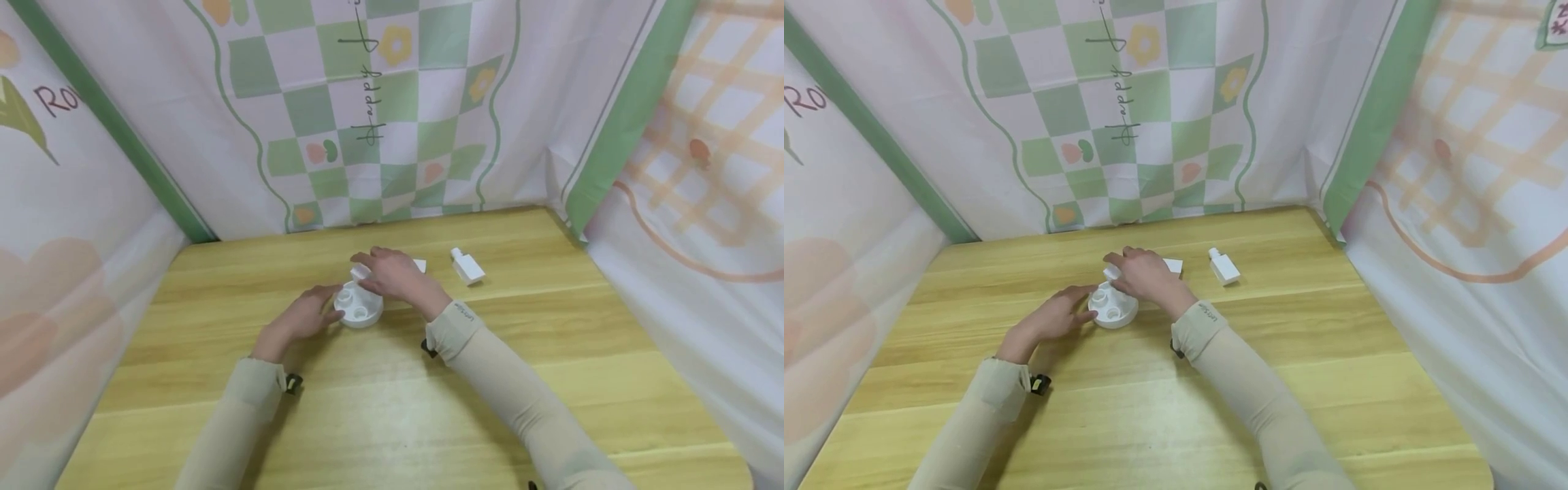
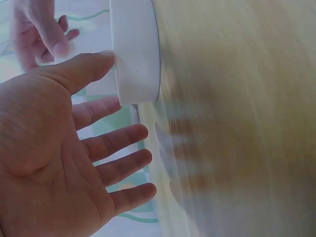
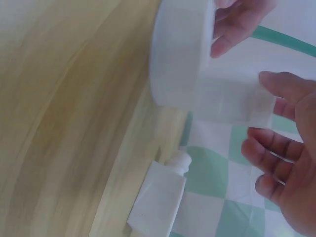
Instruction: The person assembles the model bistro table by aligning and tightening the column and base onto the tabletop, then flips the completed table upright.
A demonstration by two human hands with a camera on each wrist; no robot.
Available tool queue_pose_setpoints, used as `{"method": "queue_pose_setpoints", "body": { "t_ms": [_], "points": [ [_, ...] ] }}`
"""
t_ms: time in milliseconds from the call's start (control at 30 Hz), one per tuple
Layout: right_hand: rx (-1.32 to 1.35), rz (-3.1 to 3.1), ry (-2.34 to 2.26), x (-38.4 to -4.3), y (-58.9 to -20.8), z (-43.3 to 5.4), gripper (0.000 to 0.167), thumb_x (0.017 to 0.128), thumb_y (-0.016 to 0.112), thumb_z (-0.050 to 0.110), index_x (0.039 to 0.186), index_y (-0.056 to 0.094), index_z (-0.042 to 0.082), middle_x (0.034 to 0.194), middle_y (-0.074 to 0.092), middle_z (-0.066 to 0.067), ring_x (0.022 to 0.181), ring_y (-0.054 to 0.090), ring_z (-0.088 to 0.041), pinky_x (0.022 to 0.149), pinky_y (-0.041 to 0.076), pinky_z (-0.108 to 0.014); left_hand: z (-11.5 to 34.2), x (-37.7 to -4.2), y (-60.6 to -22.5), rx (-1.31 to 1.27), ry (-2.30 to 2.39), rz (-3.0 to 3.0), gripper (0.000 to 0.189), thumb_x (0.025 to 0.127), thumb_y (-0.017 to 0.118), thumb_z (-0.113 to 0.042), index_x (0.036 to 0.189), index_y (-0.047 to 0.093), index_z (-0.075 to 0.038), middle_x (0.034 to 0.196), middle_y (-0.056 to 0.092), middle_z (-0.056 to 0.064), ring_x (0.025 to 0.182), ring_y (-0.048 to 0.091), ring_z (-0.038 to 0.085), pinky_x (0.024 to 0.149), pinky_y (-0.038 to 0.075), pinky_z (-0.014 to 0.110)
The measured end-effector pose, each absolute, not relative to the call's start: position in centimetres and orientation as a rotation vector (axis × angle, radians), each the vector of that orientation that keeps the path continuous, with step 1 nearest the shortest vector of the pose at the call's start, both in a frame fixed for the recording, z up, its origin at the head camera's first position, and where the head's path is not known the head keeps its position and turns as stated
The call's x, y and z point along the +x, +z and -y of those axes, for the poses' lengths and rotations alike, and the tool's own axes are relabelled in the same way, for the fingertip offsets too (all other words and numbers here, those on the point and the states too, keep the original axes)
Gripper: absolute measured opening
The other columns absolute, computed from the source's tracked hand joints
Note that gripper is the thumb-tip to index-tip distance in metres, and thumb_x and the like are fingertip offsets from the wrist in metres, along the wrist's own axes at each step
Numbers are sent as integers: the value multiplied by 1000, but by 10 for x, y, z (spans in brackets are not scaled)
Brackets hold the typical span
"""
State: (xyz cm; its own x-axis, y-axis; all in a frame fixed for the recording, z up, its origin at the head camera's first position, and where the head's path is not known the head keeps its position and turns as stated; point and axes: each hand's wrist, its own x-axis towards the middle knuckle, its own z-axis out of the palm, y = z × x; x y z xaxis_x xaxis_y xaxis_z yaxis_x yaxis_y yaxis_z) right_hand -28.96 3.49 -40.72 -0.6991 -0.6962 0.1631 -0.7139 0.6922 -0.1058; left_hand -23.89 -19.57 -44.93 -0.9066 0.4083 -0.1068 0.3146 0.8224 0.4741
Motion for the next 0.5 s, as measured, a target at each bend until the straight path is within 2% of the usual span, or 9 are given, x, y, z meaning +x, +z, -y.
{"method": "queue_pose_setpoints", "body": {
  "t_ms": [100, 233, 400, 500],
  "points": [
    [1119, 2843, 182, -291, -409, -36, 50, 94, 63, 35, 141, 56, 17, 120, 66, -13, 101, 66, -27, 85, 58, -40, 196, -238, -450, 555, 658, -2798, 64, 99, 61, -34, 154, 37, -13, 153, 45, 20, 139, 45, 41, 117, 36, 57],
    [989, 2951, 236, -294, -409, -36, 51, 91, 64, 31, 138, 58, 14, 125, 66, -13, 110, 65, -28, 93, 56, -42, 195, -237, -449, 527, 650, -2795, 65, 99, 60, -36, 155, 35, -12, 154, 44, 21, 140, 43, 42, 117, 35, 57],
    [809, 3012, 310, -295, -406, -37, 51, 90, 68, 43, 126, 61, 8, 119, 67, -10, 109, 65, -28, 95, 55, -41, 194, -237, -447, 517, 639, -2804, 66, 99, 60, -36, 155, 35, -13, 155, 42, 22, 141, 42, 43, 118, 34, 57],
    [833, 3013, 334, -295, -406, -38, 55, 90, 67, 40, 135, 57, 11, 125, 64, -12, 113, 64, -29, 98, 54, -42, 194, -236, -445, 512, 632, -2803, 66, 100, 60, -36, 155, 35, -12, 155, 42, 22, 141, 42, 43, 118, 34, 58]
  ]
}}
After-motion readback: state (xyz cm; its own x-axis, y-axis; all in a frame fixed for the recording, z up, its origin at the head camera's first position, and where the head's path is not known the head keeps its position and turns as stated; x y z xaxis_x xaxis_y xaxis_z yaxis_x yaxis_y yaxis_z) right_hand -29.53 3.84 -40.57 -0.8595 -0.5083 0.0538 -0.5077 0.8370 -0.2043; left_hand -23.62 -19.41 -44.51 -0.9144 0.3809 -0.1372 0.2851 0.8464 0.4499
